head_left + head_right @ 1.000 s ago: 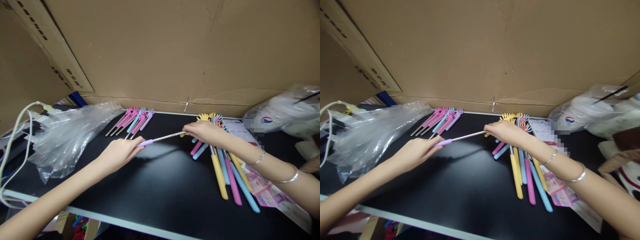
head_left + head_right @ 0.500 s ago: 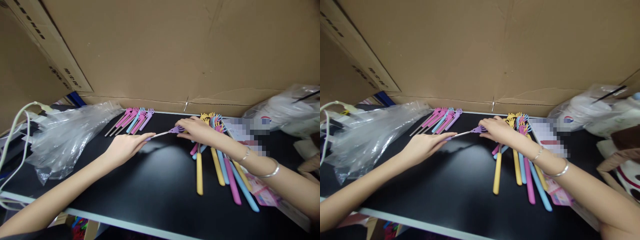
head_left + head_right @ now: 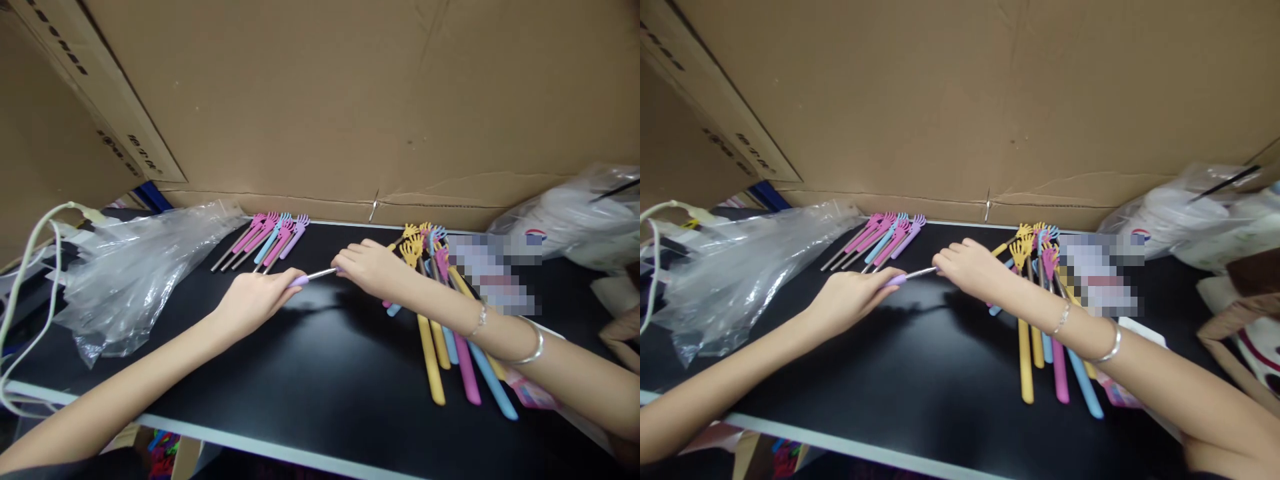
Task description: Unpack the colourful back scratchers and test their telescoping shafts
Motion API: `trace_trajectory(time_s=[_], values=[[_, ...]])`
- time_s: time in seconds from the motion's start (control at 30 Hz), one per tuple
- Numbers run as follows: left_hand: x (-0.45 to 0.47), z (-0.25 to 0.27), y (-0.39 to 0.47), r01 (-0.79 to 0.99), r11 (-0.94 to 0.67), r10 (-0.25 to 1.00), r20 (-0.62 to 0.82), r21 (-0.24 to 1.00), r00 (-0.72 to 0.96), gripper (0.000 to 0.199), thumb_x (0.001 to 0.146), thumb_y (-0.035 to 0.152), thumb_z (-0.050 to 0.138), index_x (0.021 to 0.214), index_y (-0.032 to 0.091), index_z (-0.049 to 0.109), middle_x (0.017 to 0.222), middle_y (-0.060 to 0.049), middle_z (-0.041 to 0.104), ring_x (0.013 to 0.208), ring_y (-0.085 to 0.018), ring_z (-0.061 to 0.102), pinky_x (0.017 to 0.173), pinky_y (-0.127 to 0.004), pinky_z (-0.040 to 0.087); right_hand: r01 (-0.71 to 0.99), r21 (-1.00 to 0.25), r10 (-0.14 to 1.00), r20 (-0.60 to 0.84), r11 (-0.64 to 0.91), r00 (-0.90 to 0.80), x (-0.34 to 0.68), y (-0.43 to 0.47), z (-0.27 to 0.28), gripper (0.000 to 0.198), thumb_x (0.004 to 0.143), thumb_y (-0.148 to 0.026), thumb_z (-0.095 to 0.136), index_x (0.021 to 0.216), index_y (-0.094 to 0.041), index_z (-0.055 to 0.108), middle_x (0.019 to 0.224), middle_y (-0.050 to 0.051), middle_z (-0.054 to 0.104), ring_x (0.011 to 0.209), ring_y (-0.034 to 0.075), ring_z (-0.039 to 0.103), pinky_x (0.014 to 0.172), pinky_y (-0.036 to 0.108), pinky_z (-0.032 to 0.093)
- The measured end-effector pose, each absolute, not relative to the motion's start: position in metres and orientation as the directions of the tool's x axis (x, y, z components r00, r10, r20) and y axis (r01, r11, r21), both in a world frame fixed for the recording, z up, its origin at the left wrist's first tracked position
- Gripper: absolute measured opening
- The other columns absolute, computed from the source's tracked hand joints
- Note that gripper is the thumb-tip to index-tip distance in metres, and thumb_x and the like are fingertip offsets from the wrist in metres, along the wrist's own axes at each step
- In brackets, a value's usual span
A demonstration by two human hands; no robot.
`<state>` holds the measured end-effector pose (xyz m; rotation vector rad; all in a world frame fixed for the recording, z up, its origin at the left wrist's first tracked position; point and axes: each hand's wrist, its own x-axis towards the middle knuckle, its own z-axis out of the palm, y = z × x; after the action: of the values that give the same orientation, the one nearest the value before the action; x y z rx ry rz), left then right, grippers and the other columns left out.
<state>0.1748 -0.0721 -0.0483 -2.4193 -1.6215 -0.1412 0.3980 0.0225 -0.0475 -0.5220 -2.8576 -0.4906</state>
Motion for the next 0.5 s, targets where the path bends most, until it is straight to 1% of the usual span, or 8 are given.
trace_trajectory(time_s=[0.07,0.13,0.23,0.3,0.4,0.47,0.5], values=[[0.182,-0.047,-0.068,0.912,-0.379,0.898,0.178,-0.157,0.403,0.042,0.1,0.046,0.026,0.106,0.023,0.06,0.079,-0.002,0.074,0.061,-0.018,0.068,0.047,-0.022,0.032,0.333,0.307,0.285,0.19,0.892,-0.939,0.391,0.015,-0.045,0.021,0.094,-0.011,0.037,0.086,-0.015,0.056,0.077,0.005,0.065,0.068,0.016,0.054,0.066,0.031,0.026],[0.19,-0.045,-0.063,0.907,-0.381,0.9,0.154,-0.18,0.409,0.043,0.1,0.047,0.025,0.103,0.021,0.059,0.078,-0.003,0.073,0.06,-0.019,0.067,0.046,-0.022,0.029,0.329,0.329,0.299,0.139,0.885,-0.944,0.385,0.007,-0.042,0.022,0.093,-0.007,0.035,0.086,-0.014,0.055,0.077,0.005,0.064,0.063,0.015,0.052,0.063,0.031,0.025],[0.199,-0.041,-0.061,0.902,-0.39,0.899,0.138,-0.185,0.416,0.042,0.1,0.048,0.025,0.101,0.02,0.057,0.074,-0.003,0.072,0.059,-0.02,0.067,0.045,-0.023,0.027,0.357,0.317,0.336,0.12,0.878,-0.934,0.383,0.001,-0.039,0.021,0.096,-0.015,0.036,0.086,-0.015,0.054,0.074,0.004,0.063,0.057,0.014,0.051,0.059,0.03,0.023],[0.201,-0.04,-0.065,0.894,-0.414,0.892,0.118,-0.168,0.436,0.041,0.1,0.047,0.025,0.099,0.02,0.056,0.073,-0.003,0.071,0.059,-0.019,0.067,0.045,-0.023,0.026,0.339,0.305,0.31,0.14,0.89,-0.94,0.387,0.0,-0.038,0.022,0.097,-0.018,0.036,0.085,-0.015,0.054,0.07,0.002,0.062,0.055,0.013,0.05,0.058,0.03,0.024],[0.188,-0.04,-0.075,0.903,-0.412,0.901,0.093,-0.123,0.423,0.04,0.1,0.045,0.023,0.097,0.021,0.055,0.071,-0.002,0.069,0.059,-0.019,0.066,0.046,-0.023,0.028,0.31,0.336,0.243,0.225,0.89,-0.943,0.41,0.005,-0.03,0.029,0.099,-0.022,0.032,0.083,-0.017,0.056,0.066,0.001,0.061,0.053,0.013,0.049,0.058,0.029,0.026],[0.165,-0.042,-0.081,0.932,-0.352,0.931,0.076,-0.082,0.358,0.04,0.1,0.045,0.022,0.098,0.022,0.055,0.072,-0.002,0.069,0.062,-0.021,0.067,0.049,-0.024,0.032,0.338,0.352,0.245,0.281,0.873,-0.928,0.438,0.014,-0.023,0.034,0.1,-0.026,0.03,0.08,-0.018,0.056,0.063,0.001,0.06,0.052,0.013,0.047,0.058,0.029,0.027],[0.149,-0.043,-0.084,0.953,-0.297,0.951,0.064,-0.066,0.301,0.04,0.099,0.045,0.021,0.098,0.022,0.055,0.073,-0.003,0.069,0.064,-0.022,0.067,0.051,-0.024,0.035,0.367,0.35,0.27,0.295,0.862,-0.916,0.455,0.02,-0.019,0.036,0.101,-0.027,0.029,0.078,-0.018,0.056,0.062,0.001,0.059,0.051,0.014,0.046,0.057,0.029,0.028]])
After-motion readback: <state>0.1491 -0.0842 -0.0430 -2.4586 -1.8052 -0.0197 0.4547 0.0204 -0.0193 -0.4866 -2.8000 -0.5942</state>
